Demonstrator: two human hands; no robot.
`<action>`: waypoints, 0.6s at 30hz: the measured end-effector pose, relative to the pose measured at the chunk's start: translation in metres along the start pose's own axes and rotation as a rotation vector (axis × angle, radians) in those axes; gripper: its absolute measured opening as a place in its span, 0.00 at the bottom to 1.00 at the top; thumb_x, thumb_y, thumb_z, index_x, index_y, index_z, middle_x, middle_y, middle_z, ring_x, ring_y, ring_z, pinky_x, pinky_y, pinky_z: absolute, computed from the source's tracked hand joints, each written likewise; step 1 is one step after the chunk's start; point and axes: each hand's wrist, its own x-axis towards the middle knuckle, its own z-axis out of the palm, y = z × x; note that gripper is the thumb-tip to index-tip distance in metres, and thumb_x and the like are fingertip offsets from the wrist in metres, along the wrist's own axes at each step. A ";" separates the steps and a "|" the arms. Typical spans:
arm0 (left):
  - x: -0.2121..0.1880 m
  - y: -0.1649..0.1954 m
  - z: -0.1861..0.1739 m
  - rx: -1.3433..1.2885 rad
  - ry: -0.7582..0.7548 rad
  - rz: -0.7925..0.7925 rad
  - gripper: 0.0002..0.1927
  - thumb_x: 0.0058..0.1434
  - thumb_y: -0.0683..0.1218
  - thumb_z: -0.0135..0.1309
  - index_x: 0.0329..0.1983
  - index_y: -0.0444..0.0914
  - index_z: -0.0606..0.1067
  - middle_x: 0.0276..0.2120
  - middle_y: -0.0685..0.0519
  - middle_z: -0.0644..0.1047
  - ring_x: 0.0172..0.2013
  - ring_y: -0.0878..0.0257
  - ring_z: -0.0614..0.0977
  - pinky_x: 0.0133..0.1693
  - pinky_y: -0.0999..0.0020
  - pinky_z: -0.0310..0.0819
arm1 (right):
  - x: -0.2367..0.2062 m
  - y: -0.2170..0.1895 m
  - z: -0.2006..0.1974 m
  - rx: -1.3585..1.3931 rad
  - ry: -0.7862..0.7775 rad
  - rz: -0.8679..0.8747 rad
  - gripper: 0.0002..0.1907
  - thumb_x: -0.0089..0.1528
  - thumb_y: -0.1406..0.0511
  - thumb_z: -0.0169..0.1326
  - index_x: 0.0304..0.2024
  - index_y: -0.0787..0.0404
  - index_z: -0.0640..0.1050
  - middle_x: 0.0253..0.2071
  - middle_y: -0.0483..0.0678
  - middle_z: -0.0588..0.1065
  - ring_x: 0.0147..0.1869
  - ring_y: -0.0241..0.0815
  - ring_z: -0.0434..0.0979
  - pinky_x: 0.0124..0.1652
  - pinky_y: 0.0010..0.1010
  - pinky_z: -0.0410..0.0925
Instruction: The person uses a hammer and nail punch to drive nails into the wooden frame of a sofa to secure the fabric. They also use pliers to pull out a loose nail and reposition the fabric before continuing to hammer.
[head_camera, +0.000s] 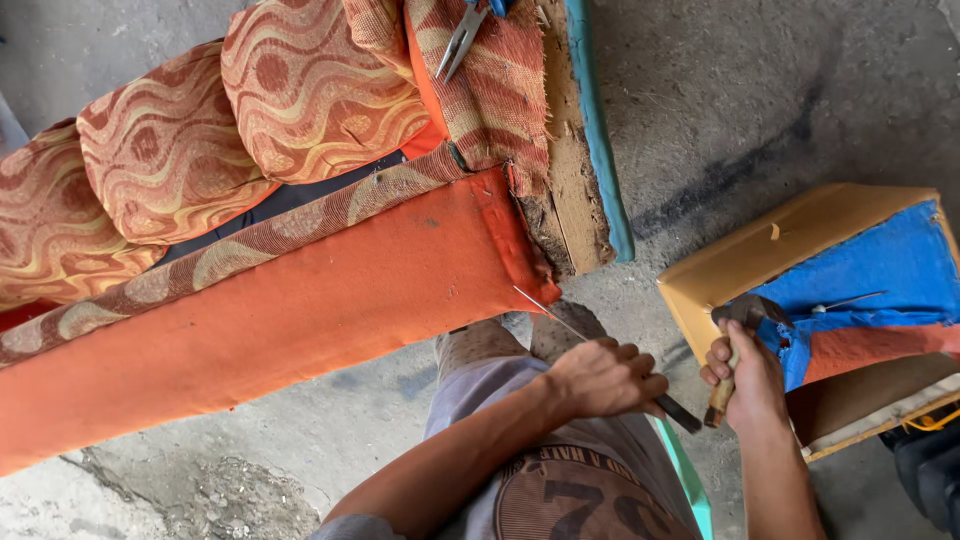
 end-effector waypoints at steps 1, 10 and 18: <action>0.001 0.003 0.003 0.016 0.047 0.059 0.24 0.70 0.65 0.39 0.40 0.43 0.73 0.29 0.53 0.74 0.29 0.61 0.77 0.32 0.64 0.77 | -0.007 0.009 -0.006 -0.002 0.023 0.002 0.11 0.72 0.58 0.47 0.50 0.58 0.72 0.25 0.39 0.60 0.25 0.31 0.57 0.27 0.28 0.55; 0.011 -0.035 -0.005 -0.061 -0.477 0.137 0.32 0.65 0.73 0.30 0.46 0.46 0.73 0.26 0.58 0.76 0.23 0.63 0.79 0.27 0.61 0.75 | -0.070 0.070 -0.050 0.187 0.152 -0.018 0.10 0.73 0.59 0.44 0.49 0.56 0.72 0.27 0.38 0.59 0.26 0.30 0.56 0.29 0.27 0.54; 0.013 -0.030 -0.014 -0.109 0.045 0.157 0.34 0.67 0.73 0.28 0.41 0.45 0.73 0.28 0.53 0.75 0.25 0.58 0.80 0.24 0.60 0.73 | -0.082 0.075 -0.033 0.233 0.131 -0.010 0.10 0.74 0.58 0.44 0.49 0.55 0.72 0.27 0.38 0.59 0.26 0.29 0.54 0.30 0.26 0.54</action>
